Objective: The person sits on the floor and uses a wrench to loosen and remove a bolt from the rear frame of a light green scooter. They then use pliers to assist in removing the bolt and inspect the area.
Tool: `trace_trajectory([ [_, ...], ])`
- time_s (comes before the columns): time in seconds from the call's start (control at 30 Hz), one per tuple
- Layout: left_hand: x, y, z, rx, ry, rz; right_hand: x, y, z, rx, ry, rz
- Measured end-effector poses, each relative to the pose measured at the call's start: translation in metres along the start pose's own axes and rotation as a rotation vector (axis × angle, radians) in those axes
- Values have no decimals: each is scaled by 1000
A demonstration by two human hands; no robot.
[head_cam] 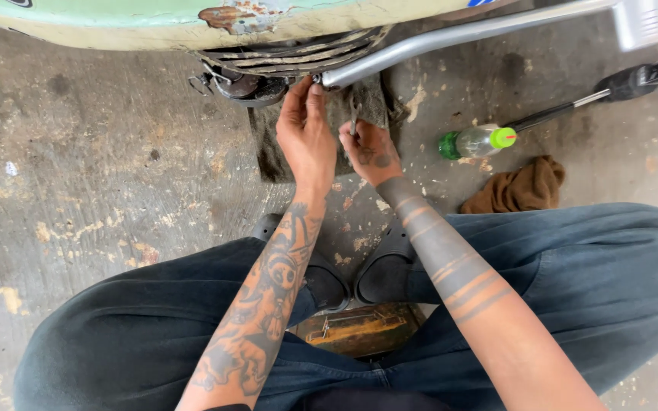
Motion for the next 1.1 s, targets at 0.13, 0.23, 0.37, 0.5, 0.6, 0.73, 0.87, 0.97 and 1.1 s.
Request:
trace_trajectory([
  [0.13,-18,-18,-4,158,-60,81,-7,-58,1,-87,360,-318],
  [0.23,-28,-2,0,210,-37,200,-25,-41,23,-181,536,-455],
  [0.37,-39,37,1,274,224,503,-57,37,51,-59,608,-499],
  [0.5,-62,-20,-10,182,410,530,-78,94,49,-264,569,-452],
  [0.6,-70,-34,5,561,482,452,-83,105,33,-357,499,-350],
  [0.73,-85,-50,20,574,454,467,-92,135,37,-273,610,-310],
  [0.87,-97,-76,19,667,519,473,-93,75,47,-124,561,-398],
  [0.97,-80,-24,32,791,561,486,-79,-16,39,-166,508,-453],
  [1.1,-74,4,14,890,637,537,-62,-115,5,-233,429,-516],
])
Point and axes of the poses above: each hand's wrist, its own x-axis towards the middle knuckle, its own z-axis out of the back of the hand, y = z × x, the point moved 8 cm from there along x, towards the middle knuckle, and after that the axes turned 11 degrees about y, right-handed, at the moved point
